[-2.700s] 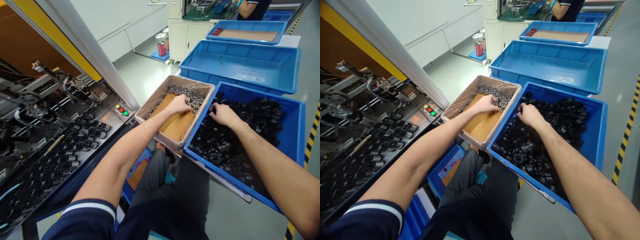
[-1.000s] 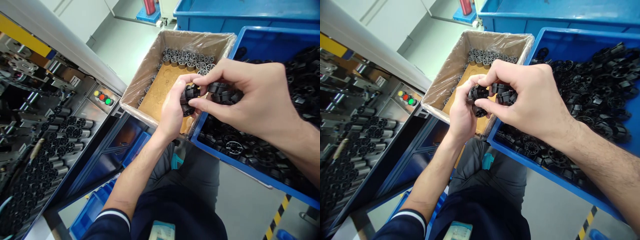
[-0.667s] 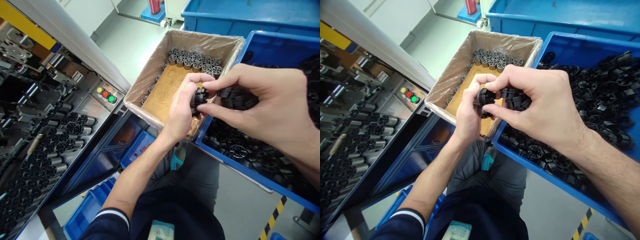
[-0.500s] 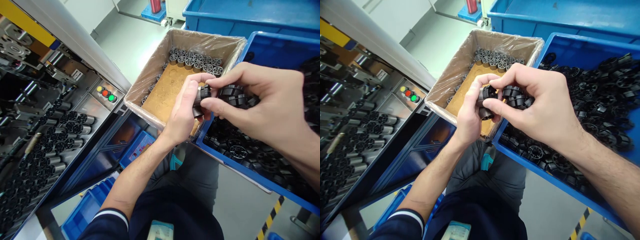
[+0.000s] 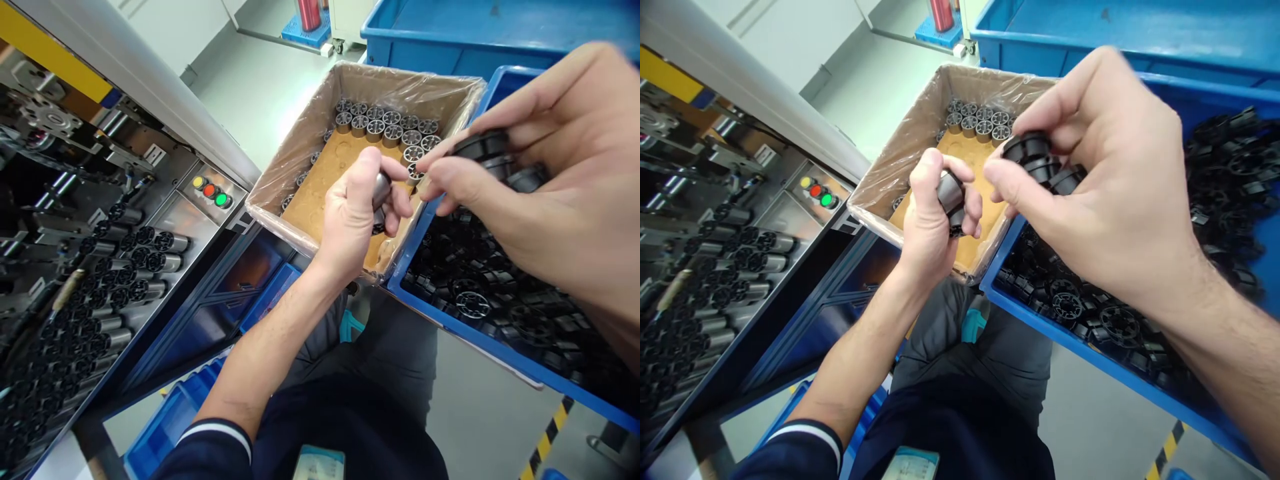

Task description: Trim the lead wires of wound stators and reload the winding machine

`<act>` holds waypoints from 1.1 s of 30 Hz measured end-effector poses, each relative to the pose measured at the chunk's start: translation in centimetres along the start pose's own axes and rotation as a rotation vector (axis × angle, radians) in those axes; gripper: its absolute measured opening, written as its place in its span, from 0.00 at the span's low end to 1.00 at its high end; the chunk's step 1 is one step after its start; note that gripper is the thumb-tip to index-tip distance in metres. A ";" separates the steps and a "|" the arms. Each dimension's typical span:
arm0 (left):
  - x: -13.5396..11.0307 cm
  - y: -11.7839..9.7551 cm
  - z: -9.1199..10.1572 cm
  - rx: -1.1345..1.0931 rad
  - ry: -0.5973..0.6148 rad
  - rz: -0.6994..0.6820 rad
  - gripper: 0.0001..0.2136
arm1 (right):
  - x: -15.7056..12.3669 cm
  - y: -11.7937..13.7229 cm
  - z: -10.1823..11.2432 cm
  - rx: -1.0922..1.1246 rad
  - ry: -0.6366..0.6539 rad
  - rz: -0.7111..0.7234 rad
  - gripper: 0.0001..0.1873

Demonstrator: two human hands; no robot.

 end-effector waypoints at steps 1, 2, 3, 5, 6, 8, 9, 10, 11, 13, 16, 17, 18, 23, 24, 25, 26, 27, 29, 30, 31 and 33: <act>-0.1 0.0 -0.2 0.003 0.019 0.013 0.25 | 0.0 0.6 0.1 -0.020 -0.009 0.004 0.17; -0.1 0.1 -0.3 -0.007 0.032 0.033 0.25 | 0.0 1.1 0.2 -0.045 -0.016 0.010 0.14; 0.0 0.3 -0.4 -0.028 0.042 0.064 0.24 | 0.1 1.4 0.3 -0.078 -0.019 0.021 0.12; 0.2 0.6 -0.5 -0.104 0.044 0.131 0.21 | 0.2 1.4 0.5 -0.127 -0.023 0.035 0.13; 0.3 0.8 -0.6 -0.137 0.046 0.161 0.19 | 0.3 1.2 0.5 -0.139 -0.024 0.043 0.15; 0.4 1.0 -0.7 -0.155 0.064 0.205 0.16 | 0.4 0.4 0.2 -0.113 -0.026 0.068 0.22; 0.3 1.1 -0.7 -0.139 0.084 0.216 0.15 | 0.5 0.0 0.1 -0.080 -0.033 0.083 0.26; 0.2 1.1 -0.8 -0.113 0.096 0.211 0.15 | 0.4 -0.2 0.0 -0.048 -0.038 0.089 0.28; 0.1 1.1 -0.8 -0.085 0.105 0.201 0.15 | 0.4 -0.2 -0.1 -0.017 -0.050 0.094 0.27; -0.2 1.1 -0.9 -0.035 0.122 0.195 0.23 | 0.2 0.1 -0.1 0.016 -0.049 0.078 0.20; -0.3 1.1 -0.8 0.020 0.154 0.201 0.34 | -0.1 1.1 0.0 -0.025 0.009 0.073 0.15; -0.3 1.1 -0.8 0.025 0.173 0.205 0.35 | -0.1 1.2 0.0 -0.045 0.023 0.089 0.16; -0.3 1.1 -0.8 0.017 0.178 0.203 0.35 | -0.1 1.3 0.0 -0.062 0.031 0.110 0.18; -0.2 1.5 -0.4 -0.045 0.148 0.253 0.34 | -0.1 0.4 -0.4 -0.045 0.032 0.144 0.19; -0.2 1.6 -0.4 -0.045 0.142 0.258 0.33 | -0.1 0.3 -0.6 -0.038 0.030 0.138 0.19; -0.1 1.6 -0.4 -0.041 0.136 0.256 0.32 | -0.1 0.3 -0.6 -0.030 0.009 0.133 0.19; -0.1 1.7 -0.4 -0.032 0.127 0.252 0.30 | -0.2 0.4 -0.7 -0.017 -0.020 0.138 0.20; 0.0 1.7 -0.4 -0.023 0.118 0.248 0.29 | -0.2 0.5 -0.8 -0.006 -0.038 0.148 0.21; 0.2 1.7 -0.4 -0.031 0.108 0.236 0.28 | -0.4 0.8 -1.1 -0.002 -0.042 0.165 0.22; 0.2 1.6 -0.4 -0.050 0.116 0.236 0.28 | -0.5 0.8 -1.3 -0.003 -0.030 0.171 0.22; 0.2 1.5 -0.5 -0.071 0.125 0.241 0.28 | -0.6 0.9 -1.4 0.002 -0.020 0.172 0.21; 0.2 1.2 -0.7 -0.093 0.138 0.260 0.29 | -0.8 0.8 -1.6 0.014 -0.014 0.147 0.18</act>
Point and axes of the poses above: each hand's wrist, its own x-axis towards the middle knuckle, its own z-axis out of the back of the hand, y = z × x, the point moved 4 cm from there along x, towards the middle knuckle, and after that the axes turned 14 degrees about -x, right-handed, at the moved point
